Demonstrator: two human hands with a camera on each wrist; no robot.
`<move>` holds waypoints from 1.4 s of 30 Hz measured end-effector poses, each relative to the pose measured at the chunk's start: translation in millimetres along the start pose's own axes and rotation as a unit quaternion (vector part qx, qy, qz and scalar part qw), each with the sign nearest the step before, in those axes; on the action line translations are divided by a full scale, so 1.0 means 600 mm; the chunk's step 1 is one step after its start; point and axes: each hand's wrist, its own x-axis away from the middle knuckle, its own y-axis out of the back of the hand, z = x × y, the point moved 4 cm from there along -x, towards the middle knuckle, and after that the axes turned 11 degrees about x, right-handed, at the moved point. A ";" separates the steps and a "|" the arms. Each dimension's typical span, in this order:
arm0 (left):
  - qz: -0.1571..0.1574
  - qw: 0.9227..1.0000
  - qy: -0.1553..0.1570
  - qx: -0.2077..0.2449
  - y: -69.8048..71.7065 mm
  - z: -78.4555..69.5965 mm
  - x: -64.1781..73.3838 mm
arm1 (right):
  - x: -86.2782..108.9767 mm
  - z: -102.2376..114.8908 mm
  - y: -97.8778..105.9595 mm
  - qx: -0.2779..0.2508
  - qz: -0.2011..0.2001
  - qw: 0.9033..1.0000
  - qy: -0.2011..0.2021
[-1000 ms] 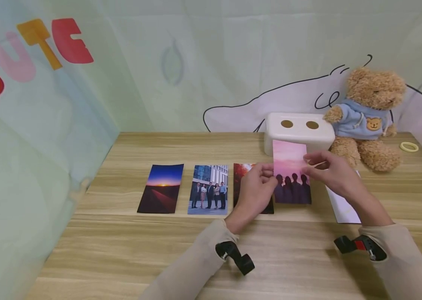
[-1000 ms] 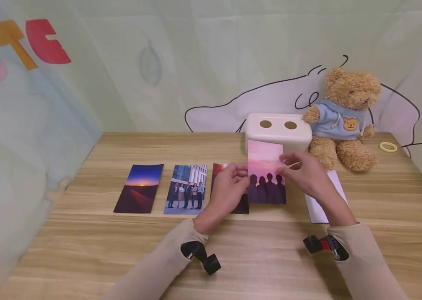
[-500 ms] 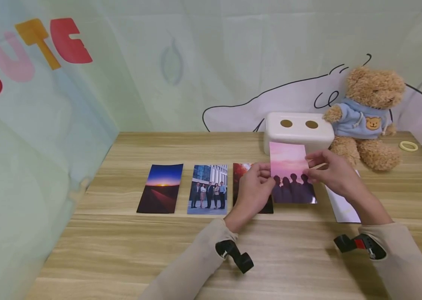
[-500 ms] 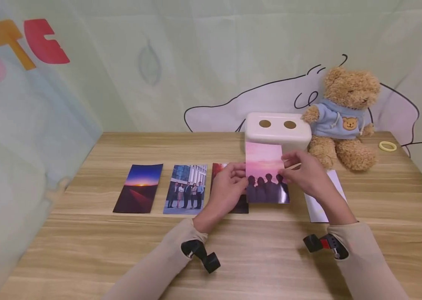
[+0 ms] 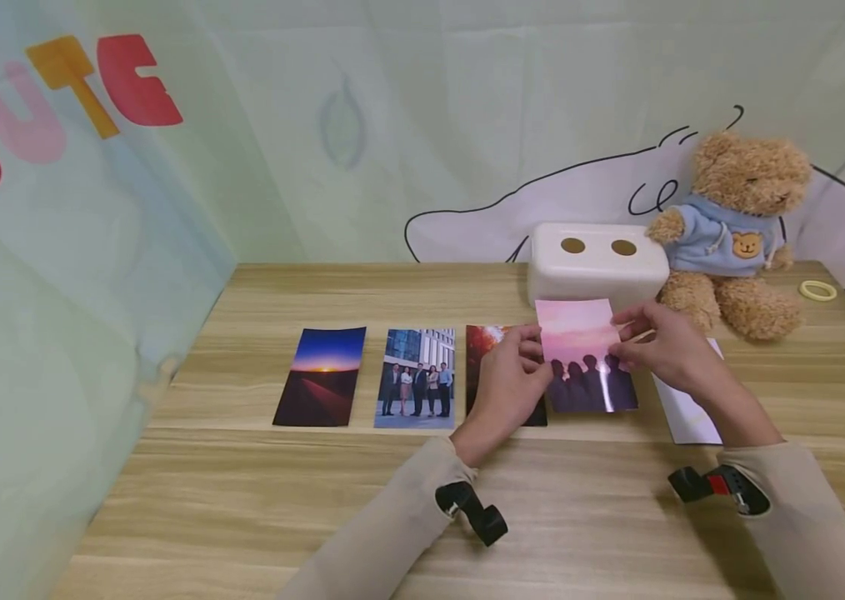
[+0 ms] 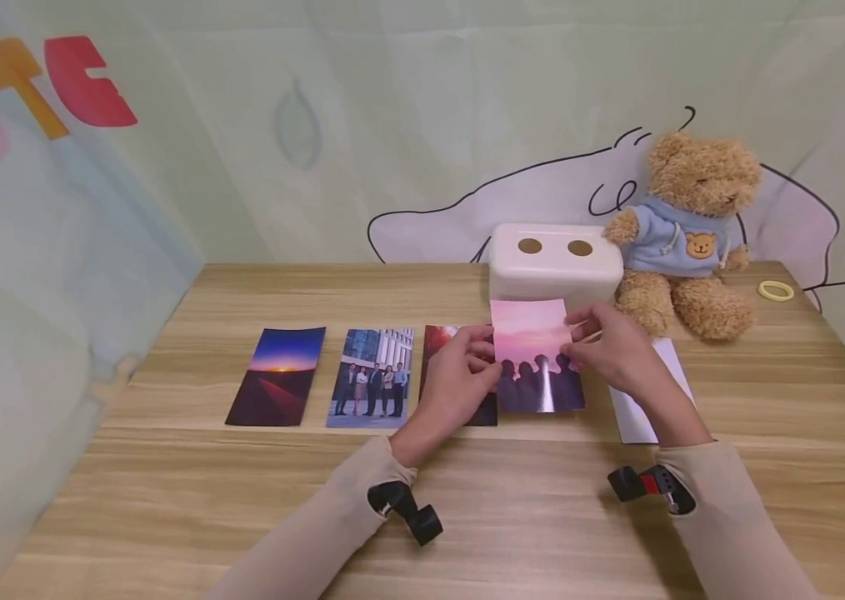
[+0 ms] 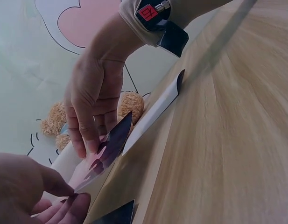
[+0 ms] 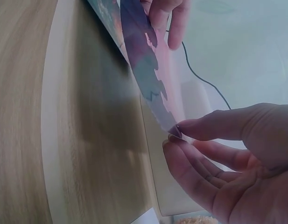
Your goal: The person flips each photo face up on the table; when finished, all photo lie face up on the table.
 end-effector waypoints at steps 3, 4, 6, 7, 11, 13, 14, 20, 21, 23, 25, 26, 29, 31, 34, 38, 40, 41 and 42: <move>0.008 1.000 -0.001 -0.008 -0.001 0.003 0.000 | -0.001 -0.003 -0.002 0.007 0.005 1.000 -0.002; 0.011 1.000 -0.002 -0.012 -0.001 0.004 0.000 | -0.002 -0.005 -0.002 0.009 0.008 1.000 -0.003; 0.017 1.000 -0.002 -0.020 -0.003 0.006 0.000 | -0.003 -0.007 -0.003 0.012 0.013 1.000 -0.004; 0.020 1.000 -0.003 -0.024 -0.003 0.007 0.000 | -0.003 -0.008 -0.004 0.013 0.016 1.000 -0.005; 0.036 0.998 -0.012 -0.045 -0.007 0.008 0.002 | -0.004 -0.011 -0.004 0.027 0.021 0.999 0.003; 0.045 0.997 -0.017 -0.058 -0.008 0.009 0.002 | -0.005 -0.010 -0.004 0.034 0.022 0.999 0.008; 0.049 0.996 -0.020 -0.066 -0.009 0.009 0.002 | -0.005 -0.010 -0.004 0.038 0.022 0.999 0.010; 0.064 0.991 -0.039 -0.108 -0.013 0.011 0.002 | -0.003 -0.010 -0.003 0.058 0.027 0.998 0.012; 0.065 0.991 -0.040 -0.113 -0.013 0.011 0.003 | -0.003 -0.010 -0.003 0.061 0.028 0.998 0.013; 0.068 0.989 -0.046 -0.124 -0.014 0.011 0.003 | -0.004 -0.010 -0.003 0.063 0.030 0.997 0.014; 0.070 0.987 -0.049 -0.134 -0.015 0.011 0.004 | -0.005 -0.011 -0.004 0.062 0.033 0.997 0.013; 0.071 0.987 -0.050 -0.137 -0.015 0.011 0.004 | -0.005 -0.011 -0.005 0.061 0.033 0.997 0.013; 0.071 0.986 -0.047 -0.144 -0.016 0.012 0.004 | -0.005 -0.012 -0.006 0.063 0.037 0.997 0.008; 0.069 0.986 -0.044 -0.146 -0.017 0.012 0.004 | -0.006 -0.012 -0.007 0.065 0.039 0.997 0.005; 0.068 0.985 -0.048 -0.152 -0.017 0.012 0.004 | -0.006 -0.013 -0.008 0.071 0.044 0.997 -0.002; 0.074 0.984 -0.049 -0.157 -0.018 0.010 0.006 | -0.006 -0.014 -0.010 0.072 0.050 0.996 -0.010; 0.077 0.983 -0.051 -0.160 -0.018 0.009 0.007 | -0.006 -0.015 -0.011 0.071 0.051 0.996 -0.011; 0.079 0.982 -0.053 -0.161 -0.018 0.008 0.007 | -0.006 -0.015 -0.011 0.072 0.052 0.996 -0.012; 0.081 0.982 -0.054 -0.164 -0.018 0.008 0.007 | -0.006 -0.015 -0.011 0.073 0.051 0.996 -0.012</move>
